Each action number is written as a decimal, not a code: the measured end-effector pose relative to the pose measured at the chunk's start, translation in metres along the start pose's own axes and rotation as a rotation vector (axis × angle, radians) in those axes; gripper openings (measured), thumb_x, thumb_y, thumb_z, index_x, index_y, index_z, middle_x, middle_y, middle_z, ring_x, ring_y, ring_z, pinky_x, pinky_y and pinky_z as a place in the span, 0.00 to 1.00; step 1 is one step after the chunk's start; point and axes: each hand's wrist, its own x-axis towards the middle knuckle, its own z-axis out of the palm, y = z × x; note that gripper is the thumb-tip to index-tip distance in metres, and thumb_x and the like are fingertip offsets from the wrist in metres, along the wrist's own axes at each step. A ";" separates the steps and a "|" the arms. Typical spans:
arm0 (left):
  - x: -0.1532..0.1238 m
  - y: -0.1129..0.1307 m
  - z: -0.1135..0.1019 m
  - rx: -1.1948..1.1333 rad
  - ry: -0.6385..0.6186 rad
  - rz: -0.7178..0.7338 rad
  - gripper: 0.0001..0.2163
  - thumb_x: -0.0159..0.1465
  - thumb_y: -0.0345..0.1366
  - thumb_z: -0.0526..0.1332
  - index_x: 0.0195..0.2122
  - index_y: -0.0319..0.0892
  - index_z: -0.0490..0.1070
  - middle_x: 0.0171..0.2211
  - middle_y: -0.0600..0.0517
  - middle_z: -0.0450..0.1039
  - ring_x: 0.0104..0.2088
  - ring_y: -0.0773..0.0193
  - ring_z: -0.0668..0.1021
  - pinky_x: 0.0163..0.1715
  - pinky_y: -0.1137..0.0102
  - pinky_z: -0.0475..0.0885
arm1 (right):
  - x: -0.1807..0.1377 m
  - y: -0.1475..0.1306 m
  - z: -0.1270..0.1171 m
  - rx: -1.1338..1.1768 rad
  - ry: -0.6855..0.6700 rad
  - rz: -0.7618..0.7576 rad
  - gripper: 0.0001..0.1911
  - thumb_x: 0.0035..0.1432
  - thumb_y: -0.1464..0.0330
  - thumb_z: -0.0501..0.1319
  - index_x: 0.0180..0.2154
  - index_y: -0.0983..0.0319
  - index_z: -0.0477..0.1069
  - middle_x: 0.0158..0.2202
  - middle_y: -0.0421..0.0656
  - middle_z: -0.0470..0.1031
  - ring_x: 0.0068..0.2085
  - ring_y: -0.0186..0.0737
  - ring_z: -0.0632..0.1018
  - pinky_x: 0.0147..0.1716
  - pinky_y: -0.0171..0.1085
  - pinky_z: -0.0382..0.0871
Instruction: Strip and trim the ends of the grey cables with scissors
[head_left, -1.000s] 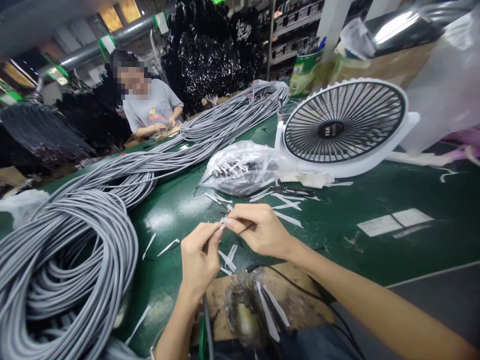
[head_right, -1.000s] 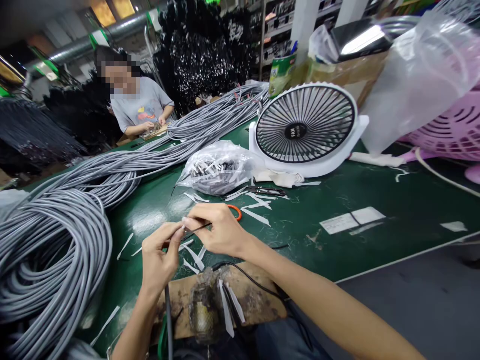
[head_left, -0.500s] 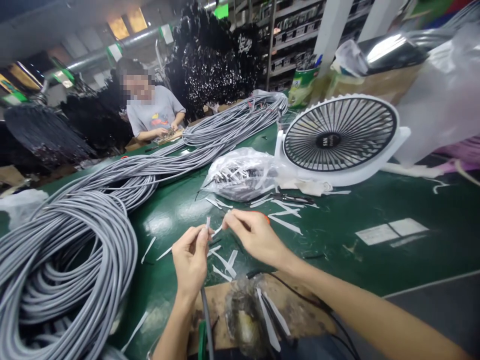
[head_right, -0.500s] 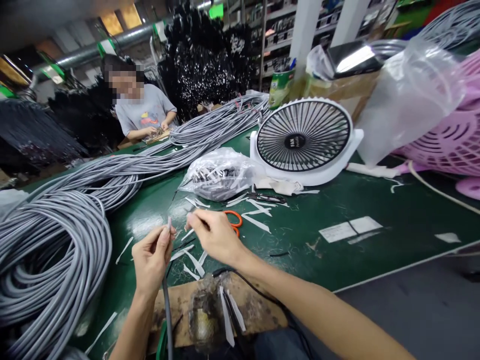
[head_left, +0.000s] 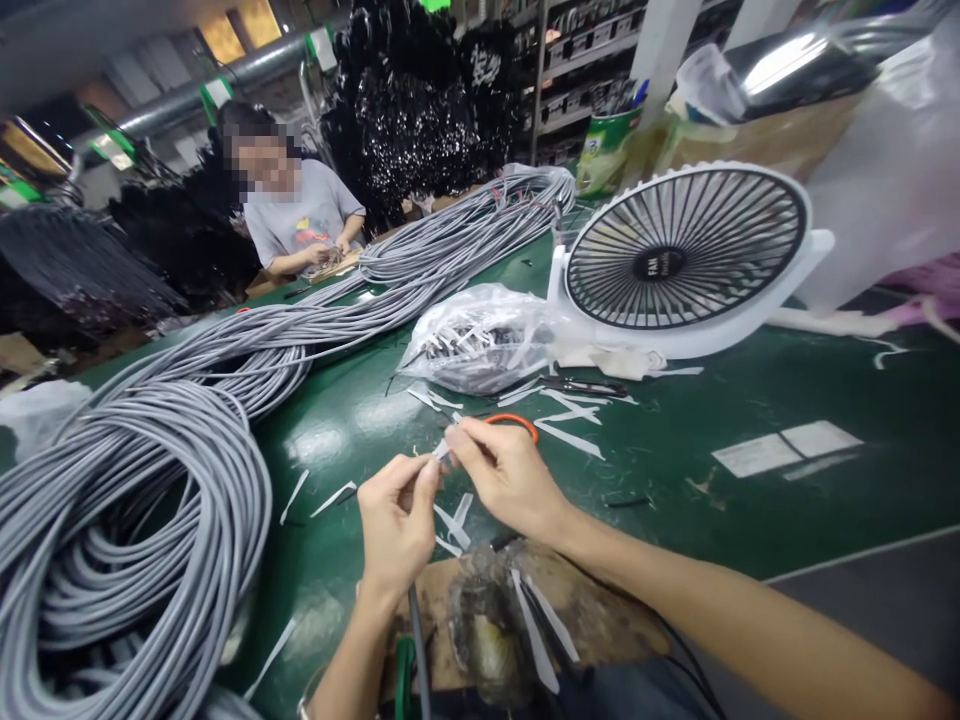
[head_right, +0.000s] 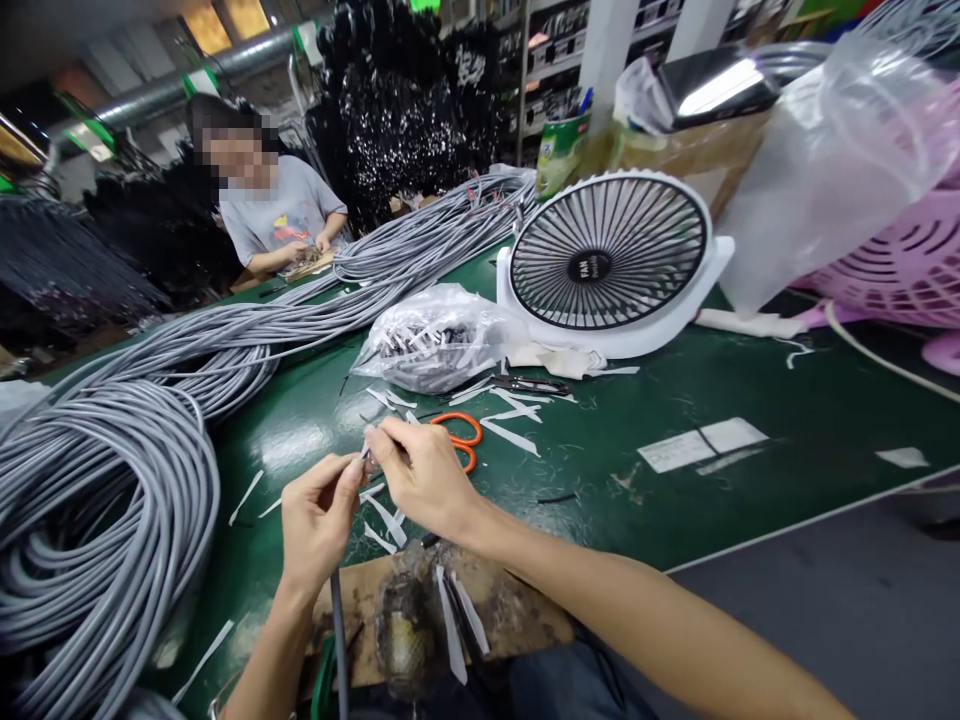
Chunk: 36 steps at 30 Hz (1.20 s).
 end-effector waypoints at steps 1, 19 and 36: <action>0.000 0.000 0.000 0.004 -0.005 -0.008 0.09 0.56 0.37 0.61 0.23 0.39 0.74 0.18 0.54 0.66 0.18 0.71 0.64 0.17 0.77 0.57 | 0.001 0.000 -0.003 -0.009 0.020 -0.019 0.16 0.61 0.66 0.50 0.23 0.63 0.65 0.17 0.34 0.58 0.19 0.27 0.58 0.20 0.29 0.53; 0.007 0.015 -0.028 -0.033 -0.737 0.008 0.17 0.60 0.47 0.56 0.32 0.40 0.79 0.24 0.45 0.71 0.23 0.65 0.71 0.24 0.73 0.66 | 0.023 0.014 -0.016 0.790 -0.560 0.793 0.10 0.30 0.72 0.59 0.09 0.63 0.58 0.06 0.28 0.49 0.10 0.19 0.45 0.11 0.27 0.33; 0.002 -0.013 -0.002 -0.622 -0.472 -0.185 0.19 0.54 0.51 0.62 0.21 0.37 0.70 0.12 0.56 0.58 0.11 0.74 0.61 0.11 0.76 0.58 | 0.013 0.001 -0.022 0.637 -0.466 0.336 0.12 0.47 0.63 0.59 0.20 0.64 0.66 0.11 0.32 0.55 0.14 0.24 0.53 0.14 0.29 0.44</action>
